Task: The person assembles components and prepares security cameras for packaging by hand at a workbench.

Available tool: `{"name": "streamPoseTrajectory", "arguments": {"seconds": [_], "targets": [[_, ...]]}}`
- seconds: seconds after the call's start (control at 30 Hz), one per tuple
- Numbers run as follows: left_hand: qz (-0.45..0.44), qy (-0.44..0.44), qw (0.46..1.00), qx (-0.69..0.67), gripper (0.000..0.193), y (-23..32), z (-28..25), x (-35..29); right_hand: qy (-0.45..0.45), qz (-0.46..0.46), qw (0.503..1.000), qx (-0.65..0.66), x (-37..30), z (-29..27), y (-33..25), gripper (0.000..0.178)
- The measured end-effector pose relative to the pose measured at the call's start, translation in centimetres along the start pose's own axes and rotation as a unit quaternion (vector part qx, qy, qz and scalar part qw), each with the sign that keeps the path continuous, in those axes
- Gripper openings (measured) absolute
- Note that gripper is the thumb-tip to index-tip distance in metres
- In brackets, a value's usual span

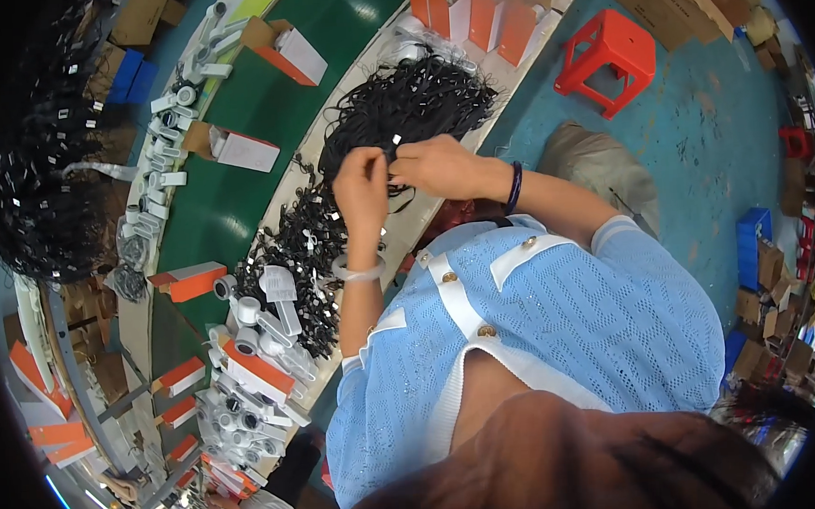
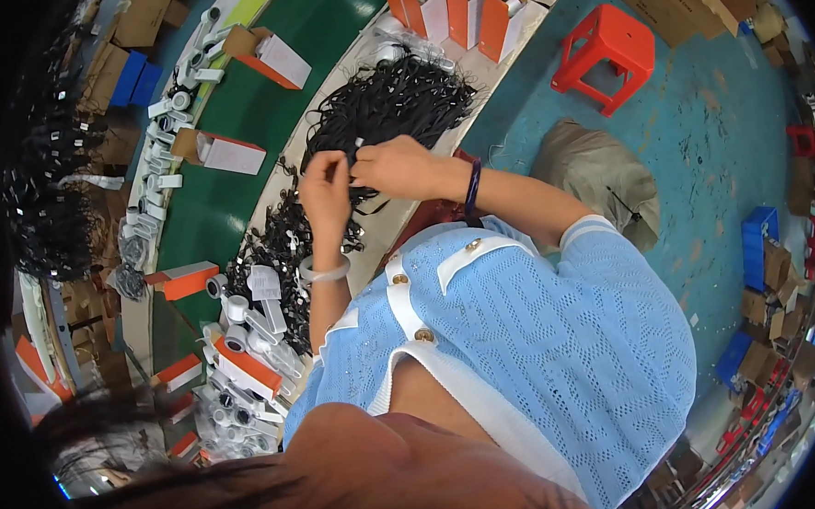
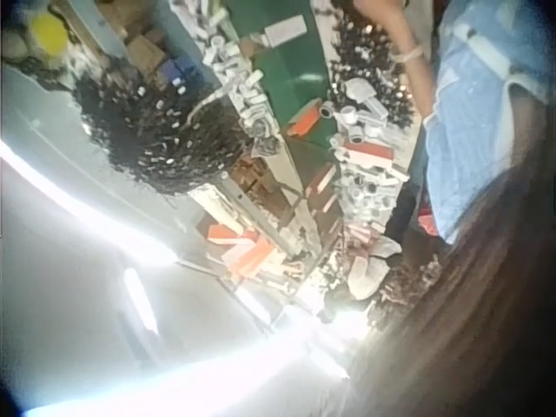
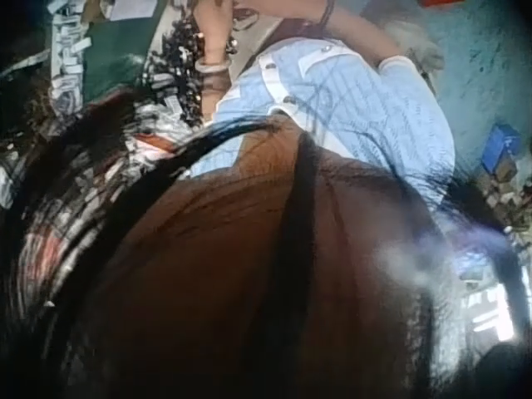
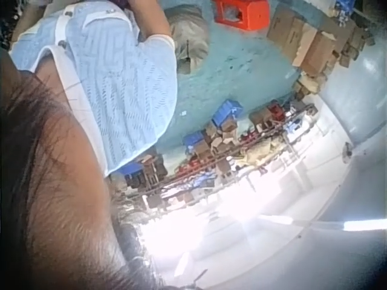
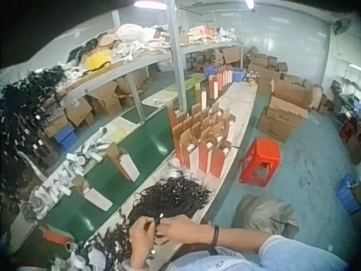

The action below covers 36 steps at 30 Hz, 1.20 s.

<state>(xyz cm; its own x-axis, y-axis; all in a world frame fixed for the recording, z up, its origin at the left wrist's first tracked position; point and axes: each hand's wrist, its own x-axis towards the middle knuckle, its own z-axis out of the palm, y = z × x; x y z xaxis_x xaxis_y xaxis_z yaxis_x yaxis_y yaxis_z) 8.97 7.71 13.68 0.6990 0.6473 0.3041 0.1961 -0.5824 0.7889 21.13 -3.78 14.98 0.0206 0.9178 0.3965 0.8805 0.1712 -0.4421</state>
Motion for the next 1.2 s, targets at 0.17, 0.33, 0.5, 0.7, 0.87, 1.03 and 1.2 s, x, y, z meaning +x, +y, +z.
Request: {"name": "streamPoseTrajectory", "arguments": {"seconds": [0.17, 0.33, 0.5, 0.7, 0.87, 1.03, 1.2], "targets": [[-0.079, -0.278, 0.955, -0.068, 0.006, 1.5, 0.3, 1.6, 0.104, -0.026, 0.987, 0.121, -3.3, -1.1, 3.1, 0.016], [-0.15, -0.419, 0.863, -0.238, 0.01, 1.4, 2.3, 2.4, 0.142, 0.128, 0.92, 0.341, -5.4, -1.0, 3.2, 0.024], [0.097, -0.185, 0.977, -0.047, 0.012, 3.0, 7.2, 2.0, 0.137, 0.391, 0.655, 0.631, -7.2, -1.7, 5.3, 0.027], [-0.006, -0.144, 0.965, -0.219, 0.019, 4.5, 8.4, 2.6, 0.321, 0.39, 0.679, 0.533, -9.1, -5.6, 11.6, 0.016], [-0.077, -0.162, 0.964, -0.195, 0.015, -0.9, 9.4, 0.7, 0.448, 0.204, 0.856, -0.16, -7.7, -12.9, 19.8, 0.02], [-0.128, -0.168, 0.962, -0.173, 0.014, -1.8, 8.9, -1.5, 0.321, 0.142, 0.911, -0.214, -6.8, -13.0, 25.1, 0.015], [-0.225, -0.14, 0.938, -0.224, 0.014, -3.3, 7.4, -3.9, 0.142, 0.125, 0.956, -0.226, -8.0, -13.3, 25.9, 0.047]]}}
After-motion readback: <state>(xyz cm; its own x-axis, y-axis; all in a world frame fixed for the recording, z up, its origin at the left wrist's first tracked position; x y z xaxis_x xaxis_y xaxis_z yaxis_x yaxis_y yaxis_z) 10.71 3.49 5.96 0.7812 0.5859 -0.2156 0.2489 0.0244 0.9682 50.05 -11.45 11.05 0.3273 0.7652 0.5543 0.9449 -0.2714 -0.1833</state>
